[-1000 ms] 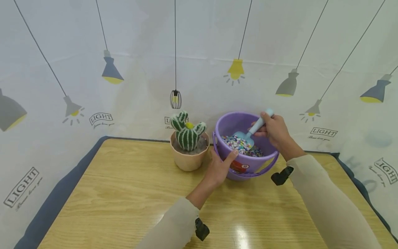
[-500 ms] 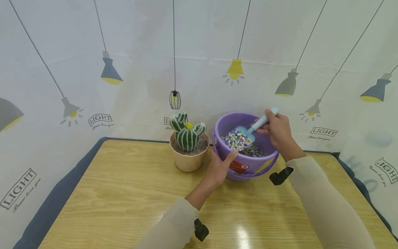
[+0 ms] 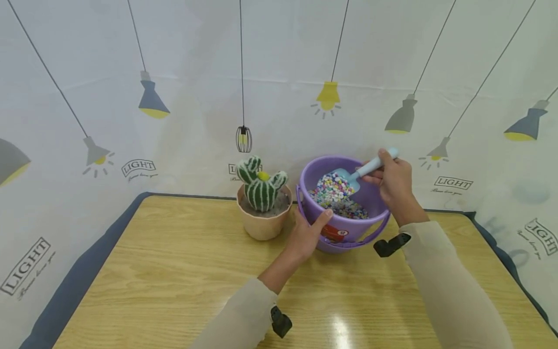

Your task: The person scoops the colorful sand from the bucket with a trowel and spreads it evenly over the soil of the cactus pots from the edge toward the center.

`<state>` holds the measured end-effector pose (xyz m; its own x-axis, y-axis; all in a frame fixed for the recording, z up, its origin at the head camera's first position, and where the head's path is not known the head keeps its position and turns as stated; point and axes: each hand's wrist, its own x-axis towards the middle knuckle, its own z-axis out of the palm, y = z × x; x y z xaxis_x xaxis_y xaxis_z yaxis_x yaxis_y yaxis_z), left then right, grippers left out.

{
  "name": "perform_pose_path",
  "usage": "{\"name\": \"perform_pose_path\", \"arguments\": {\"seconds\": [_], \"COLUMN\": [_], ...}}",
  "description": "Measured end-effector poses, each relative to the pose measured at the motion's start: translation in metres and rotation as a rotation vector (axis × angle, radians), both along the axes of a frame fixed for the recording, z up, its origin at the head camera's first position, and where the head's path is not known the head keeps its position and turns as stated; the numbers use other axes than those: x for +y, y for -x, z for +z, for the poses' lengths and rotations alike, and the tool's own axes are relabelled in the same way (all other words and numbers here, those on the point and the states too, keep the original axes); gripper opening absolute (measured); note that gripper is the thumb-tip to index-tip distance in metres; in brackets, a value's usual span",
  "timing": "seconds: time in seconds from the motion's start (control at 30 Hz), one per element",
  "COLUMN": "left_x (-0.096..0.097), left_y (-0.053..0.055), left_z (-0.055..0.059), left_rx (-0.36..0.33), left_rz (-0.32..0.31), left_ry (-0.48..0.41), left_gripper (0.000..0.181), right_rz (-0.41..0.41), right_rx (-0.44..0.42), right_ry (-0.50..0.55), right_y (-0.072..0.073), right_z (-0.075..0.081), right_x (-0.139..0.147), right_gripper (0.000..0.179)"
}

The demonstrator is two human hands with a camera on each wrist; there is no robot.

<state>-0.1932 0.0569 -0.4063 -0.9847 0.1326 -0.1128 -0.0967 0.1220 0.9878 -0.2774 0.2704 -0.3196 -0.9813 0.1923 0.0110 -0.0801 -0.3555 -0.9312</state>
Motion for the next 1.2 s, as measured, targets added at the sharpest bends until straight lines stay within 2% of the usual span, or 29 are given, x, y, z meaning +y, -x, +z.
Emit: {"name": "perform_pose_path", "arguments": {"seconds": [0.23,0.5,0.7,0.87,1.03,1.2], "left_x": [-0.003,-0.009,-0.019,-0.03,-0.043,-0.056], "left_y": [-0.002,-0.007,-0.021,-0.035,-0.048,-0.058], "left_z": [0.006,0.012,0.024,0.03,0.036,0.043], "left_rx": [-0.009,0.045,0.056,0.069,0.08,0.085], "left_rz": [0.005,0.037,0.01,0.008,-0.015,-0.032], "left_ry": [0.029,0.057,0.066,0.143,0.168,0.193], "left_gripper": [0.113,0.099,0.098,0.097,0.097,0.099], "right_rz": [-0.039,-0.053,-0.062,-0.058,-0.041,-0.016], "right_rx": [-0.007,-0.036,-0.077,-0.113,-0.137,-0.157], "right_ry": [0.102,0.243,0.342,0.438,0.53,0.568], "right_y": [-0.002,-0.004,-0.012,-0.022,-0.03,-0.036], "right_z": [0.002,0.005,0.012,0.015,0.015,0.015], "right_x": [0.001,0.002,0.004,0.009,0.015,0.019], "right_gripper": [0.039,0.033,0.04,0.048,0.052,0.058]}}
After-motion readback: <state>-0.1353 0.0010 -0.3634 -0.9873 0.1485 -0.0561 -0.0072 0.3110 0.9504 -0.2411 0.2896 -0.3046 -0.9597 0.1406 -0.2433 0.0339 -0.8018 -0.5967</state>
